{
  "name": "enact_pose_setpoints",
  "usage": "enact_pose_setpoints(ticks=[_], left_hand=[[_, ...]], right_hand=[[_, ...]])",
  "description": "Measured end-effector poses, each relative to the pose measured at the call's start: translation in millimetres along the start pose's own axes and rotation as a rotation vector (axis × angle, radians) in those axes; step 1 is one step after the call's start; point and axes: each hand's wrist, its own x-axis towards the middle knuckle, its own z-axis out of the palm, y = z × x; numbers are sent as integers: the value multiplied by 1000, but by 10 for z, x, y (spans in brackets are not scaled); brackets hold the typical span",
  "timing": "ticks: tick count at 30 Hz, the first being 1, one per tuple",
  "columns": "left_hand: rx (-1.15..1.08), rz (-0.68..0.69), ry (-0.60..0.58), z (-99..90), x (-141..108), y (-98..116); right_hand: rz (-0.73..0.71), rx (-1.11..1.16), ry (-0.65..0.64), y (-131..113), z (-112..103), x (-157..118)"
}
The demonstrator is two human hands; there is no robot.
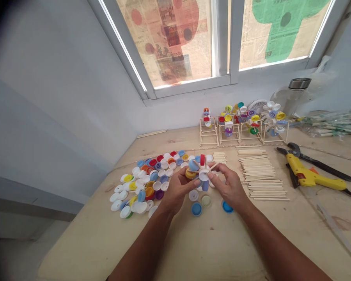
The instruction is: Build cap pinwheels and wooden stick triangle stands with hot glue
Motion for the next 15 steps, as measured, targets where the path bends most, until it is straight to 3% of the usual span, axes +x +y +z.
enact_pose_setpoints(ticks=[6,15], left_hand=[[-55,11,20,35,8,-35],[-14,-22,85,24,-4,-80]], right_hand=[[200,299,64,-58,109,-16],[184,275,48,-44,184,-57]])
